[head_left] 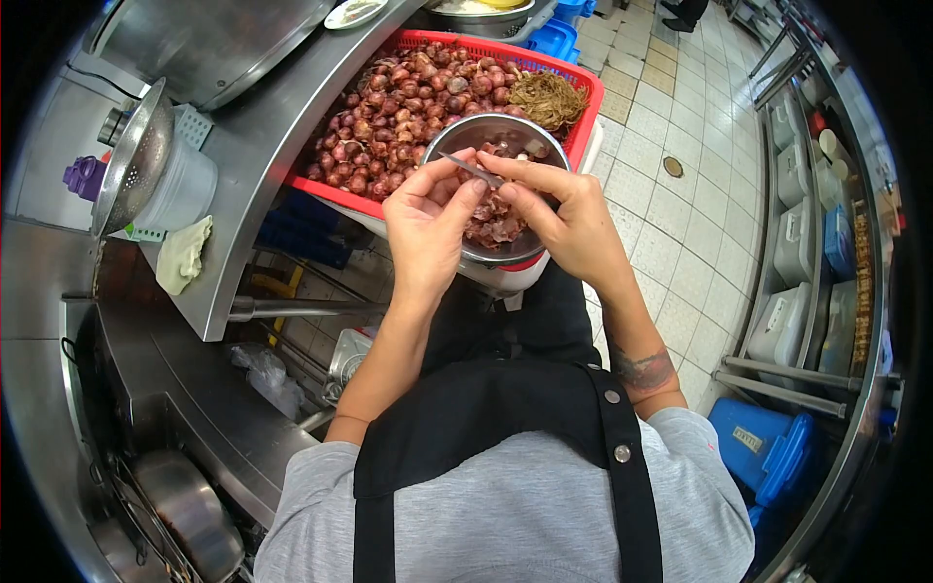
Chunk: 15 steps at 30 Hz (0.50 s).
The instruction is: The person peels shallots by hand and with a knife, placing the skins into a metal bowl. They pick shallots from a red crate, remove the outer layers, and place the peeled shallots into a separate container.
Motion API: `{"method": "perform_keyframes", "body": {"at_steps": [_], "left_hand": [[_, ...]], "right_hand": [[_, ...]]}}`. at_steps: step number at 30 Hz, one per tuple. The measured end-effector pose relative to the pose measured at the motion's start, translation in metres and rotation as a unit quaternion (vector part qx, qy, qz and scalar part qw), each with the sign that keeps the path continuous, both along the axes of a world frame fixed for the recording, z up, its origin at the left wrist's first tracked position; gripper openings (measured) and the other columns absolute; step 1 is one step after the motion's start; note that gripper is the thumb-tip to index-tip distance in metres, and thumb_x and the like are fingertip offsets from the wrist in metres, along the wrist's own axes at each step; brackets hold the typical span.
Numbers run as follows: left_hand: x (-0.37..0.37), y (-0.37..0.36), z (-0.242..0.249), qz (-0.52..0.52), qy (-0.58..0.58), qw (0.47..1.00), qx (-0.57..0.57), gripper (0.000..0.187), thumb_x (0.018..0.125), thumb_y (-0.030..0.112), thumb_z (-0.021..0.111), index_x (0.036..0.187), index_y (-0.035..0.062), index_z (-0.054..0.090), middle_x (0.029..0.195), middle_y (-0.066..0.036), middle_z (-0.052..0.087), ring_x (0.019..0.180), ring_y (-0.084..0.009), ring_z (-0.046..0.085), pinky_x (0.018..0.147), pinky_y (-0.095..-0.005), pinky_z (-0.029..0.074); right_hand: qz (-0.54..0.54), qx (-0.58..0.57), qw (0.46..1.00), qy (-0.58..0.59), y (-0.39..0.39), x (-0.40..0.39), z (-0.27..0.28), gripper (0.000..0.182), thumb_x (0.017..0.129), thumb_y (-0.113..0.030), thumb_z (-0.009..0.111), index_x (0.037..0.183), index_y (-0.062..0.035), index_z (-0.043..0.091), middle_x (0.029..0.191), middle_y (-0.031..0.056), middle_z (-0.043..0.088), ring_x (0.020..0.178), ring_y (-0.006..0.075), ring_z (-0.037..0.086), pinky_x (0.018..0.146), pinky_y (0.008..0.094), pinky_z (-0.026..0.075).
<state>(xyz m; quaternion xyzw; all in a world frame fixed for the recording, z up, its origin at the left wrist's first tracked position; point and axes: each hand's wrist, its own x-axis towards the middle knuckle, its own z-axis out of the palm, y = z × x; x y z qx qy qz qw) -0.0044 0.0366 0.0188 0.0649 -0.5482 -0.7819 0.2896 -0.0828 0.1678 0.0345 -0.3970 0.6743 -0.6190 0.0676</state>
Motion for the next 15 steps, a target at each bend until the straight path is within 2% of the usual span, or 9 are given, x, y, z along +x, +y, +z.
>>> {"method": "perform_keyframes", "body": {"at_steps": [4,7,10,13,15], "left_hand": [[-0.001,-0.001,-0.006,-0.003,0.007,1.0,-0.001,0.029,0.083,-0.005,0.063,0.111,-0.0074,0.057,0.102,-0.011,0.063,0.092,-0.0127,0.06,0.083,-0.0252,0.05],[-0.003,-0.001,-0.007,-0.013,0.007,1.0,0.026,0.03,0.083,-0.005,0.062,0.113,-0.0075,0.056,0.105,-0.012,0.062,0.092,-0.0143,0.061,0.084,-0.0266,0.051],[-0.004,-0.002,-0.006,-0.03,0.001,0.997,0.074,0.031,0.084,-0.004,0.062,0.114,-0.0077,0.054,0.108,-0.013,0.061,0.093,-0.0161,0.061,0.085,-0.0284,0.052],[-0.005,-0.003,-0.002,-0.022,-0.005,0.996,0.088,0.031,0.084,-0.004,0.061,0.115,-0.008,0.054,0.108,-0.013,0.061,0.094,-0.0174,0.062,0.085,-0.0301,0.052],[-0.006,-0.004,-0.003,-0.012,-0.004,0.997,0.081,0.031,0.084,-0.004,0.061,0.114,-0.008,0.054,0.106,-0.013,0.061,0.094,-0.0171,0.062,0.085,-0.0298,0.052]], "right_hand": [[-0.008,-0.021,1.0,-0.015,-0.002,-0.001,-0.003,0.024,0.086,-0.011,0.06,0.108,-0.0054,0.066,0.092,0.0137,0.069,0.079,0.0174,0.065,0.072,0.0285,0.05],[0.055,-0.004,0.978,-0.202,0.001,-0.009,-0.004,0.023,0.087,-0.011,0.059,0.109,-0.0052,0.066,0.091,0.0137,0.068,0.078,0.0136,0.064,0.071,0.0266,0.049],[-0.033,-0.019,0.988,-0.153,-0.004,-0.015,-0.014,0.024,0.088,-0.011,0.058,0.109,-0.0046,0.065,0.091,0.0133,0.068,0.077,0.0092,0.061,0.07,0.0249,0.049],[-0.119,0.071,0.986,-0.088,0.001,-0.012,-0.003,0.026,0.088,-0.011,0.058,0.112,-0.0039,0.064,0.095,0.0138,0.068,0.081,0.0117,0.063,0.074,0.0266,0.049],[-0.079,0.051,0.995,-0.04,0.002,-0.011,-0.004,0.027,0.087,-0.011,0.059,0.112,-0.0041,0.063,0.098,0.0144,0.068,0.085,0.0152,0.065,0.077,0.0281,0.049]]}}
